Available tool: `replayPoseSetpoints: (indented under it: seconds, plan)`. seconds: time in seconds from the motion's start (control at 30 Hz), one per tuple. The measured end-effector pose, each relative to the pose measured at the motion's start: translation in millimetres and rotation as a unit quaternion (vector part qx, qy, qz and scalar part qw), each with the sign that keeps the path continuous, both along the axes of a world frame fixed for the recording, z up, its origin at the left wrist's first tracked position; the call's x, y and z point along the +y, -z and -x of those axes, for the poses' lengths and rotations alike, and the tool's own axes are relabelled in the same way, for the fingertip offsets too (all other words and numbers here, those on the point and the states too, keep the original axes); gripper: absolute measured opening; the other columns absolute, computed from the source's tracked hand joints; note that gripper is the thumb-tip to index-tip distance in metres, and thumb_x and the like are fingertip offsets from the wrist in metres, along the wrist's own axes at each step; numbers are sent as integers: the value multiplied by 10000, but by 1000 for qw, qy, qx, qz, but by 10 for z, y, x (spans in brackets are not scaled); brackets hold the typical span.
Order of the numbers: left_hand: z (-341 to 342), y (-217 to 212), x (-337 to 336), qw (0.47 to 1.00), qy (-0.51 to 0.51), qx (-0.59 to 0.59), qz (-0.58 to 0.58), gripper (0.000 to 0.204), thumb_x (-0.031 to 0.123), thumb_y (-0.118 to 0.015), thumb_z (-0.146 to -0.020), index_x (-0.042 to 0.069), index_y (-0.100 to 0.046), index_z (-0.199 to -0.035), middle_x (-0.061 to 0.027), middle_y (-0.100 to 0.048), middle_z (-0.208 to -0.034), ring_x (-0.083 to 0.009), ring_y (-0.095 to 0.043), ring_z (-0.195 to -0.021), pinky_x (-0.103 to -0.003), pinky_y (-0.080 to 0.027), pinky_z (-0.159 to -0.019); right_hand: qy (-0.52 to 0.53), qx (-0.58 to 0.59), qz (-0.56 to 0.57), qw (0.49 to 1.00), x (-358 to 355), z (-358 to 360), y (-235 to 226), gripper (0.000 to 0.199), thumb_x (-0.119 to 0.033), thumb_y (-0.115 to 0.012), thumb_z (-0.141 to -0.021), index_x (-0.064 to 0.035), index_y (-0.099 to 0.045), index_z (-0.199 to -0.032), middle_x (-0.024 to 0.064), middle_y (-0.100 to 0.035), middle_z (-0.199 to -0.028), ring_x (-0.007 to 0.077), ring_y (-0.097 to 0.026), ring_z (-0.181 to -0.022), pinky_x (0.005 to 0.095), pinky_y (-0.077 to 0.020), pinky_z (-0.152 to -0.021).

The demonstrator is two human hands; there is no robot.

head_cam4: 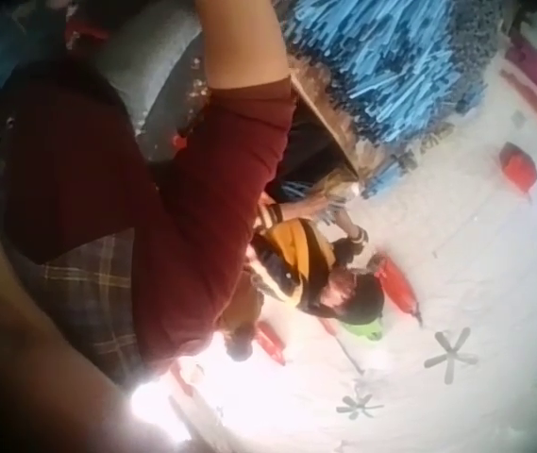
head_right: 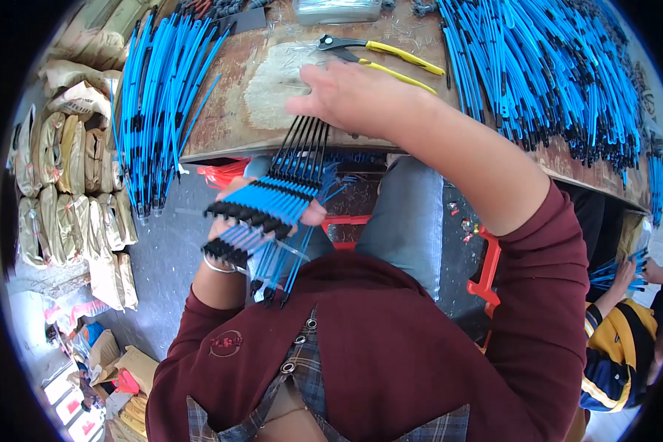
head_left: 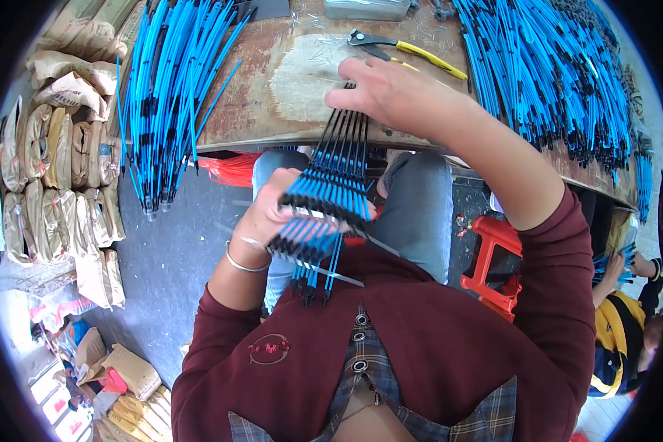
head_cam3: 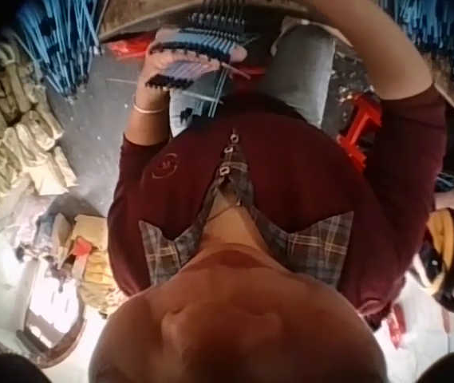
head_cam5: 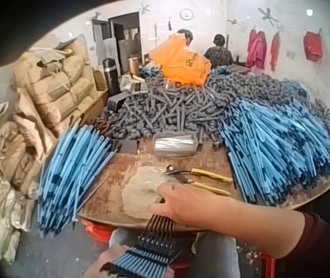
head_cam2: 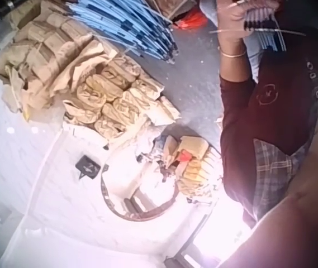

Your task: The person threads metal wire through sets of umbrella ribs, attaches the ribs into plastic hub runners, and twists and trims the wire using pliers.

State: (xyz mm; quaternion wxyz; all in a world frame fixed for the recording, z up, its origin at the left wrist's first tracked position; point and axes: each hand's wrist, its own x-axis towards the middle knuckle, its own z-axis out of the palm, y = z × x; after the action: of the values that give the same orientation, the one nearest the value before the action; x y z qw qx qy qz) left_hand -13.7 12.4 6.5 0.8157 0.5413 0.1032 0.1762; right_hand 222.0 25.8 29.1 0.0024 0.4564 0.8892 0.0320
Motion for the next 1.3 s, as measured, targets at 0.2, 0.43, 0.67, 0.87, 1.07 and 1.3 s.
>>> replayPoseSetpoints:
  seconds: [0.2,0.43,0.67,0.87,1.07,1.3]
  plan:
    - [-8,-205,-533,877,23,-134,-460,220,40,-628,-702,25,-651,-921,-132,-646,-916,-275,-640,-840,-384,-522,-747,-23,132,35,990,-630,104,46,354,-1,-486,-771,-151,-493,-1093,103,-521,-1090,304,-543,-971,361,-466,-796]
    - [-1,122,-1154,882,-48,-105,-457,148,9,-659,-717,50,-627,-856,-149,-662,-885,-263,-657,-822,-373,-522,-762,-123,300,211,922,-1184,247,844,311,7,-473,-771,-80,-505,-1068,109,-560,-1087,325,-532,-993,378,-446,-830]
    - [-157,546,-1196,977,-136,-24,-163,135,-28,-593,-792,0,-620,-921,-122,-653,-946,-206,-624,-890,-323,-493,-804,-36,370,283,884,-1452,233,1700,377,3,-578,-690,-90,-513,-1050,144,-574,-1028,354,-557,-914,394,-449,-783]
    - [-417,496,-962,988,-144,2,-58,124,-17,-570,-828,-11,-623,-940,-79,-648,-960,-142,-600,-893,-280,-467,-824,-79,435,254,860,-1476,-44,1140,551,-30,-630,-678,-55,-408,-1182,172,-538,-1083,393,-548,-938,399,-449,-796]
    - [-597,389,-810,980,-174,48,87,141,-11,-580,-820,13,-622,-953,-66,-641,-910,-119,-599,-850,-270,-475,-794,171,682,171,690,-1484,338,683,697,-91,-703,-678,16,-304,-1239,131,-567,-1047,206,-577,-949,336,-464,-803]
    - [-539,373,-762,981,-174,17,83,253,23,-611,-806,20,-576,-1057,-62,-623,-957,-105,-581,-876,-258,-464,-797,268,598,-63,753,-1425,595,878,775,-149,-746,-649,9,-282,-1249,186,-606,-878,369,-617,-774,391,-497,-656]
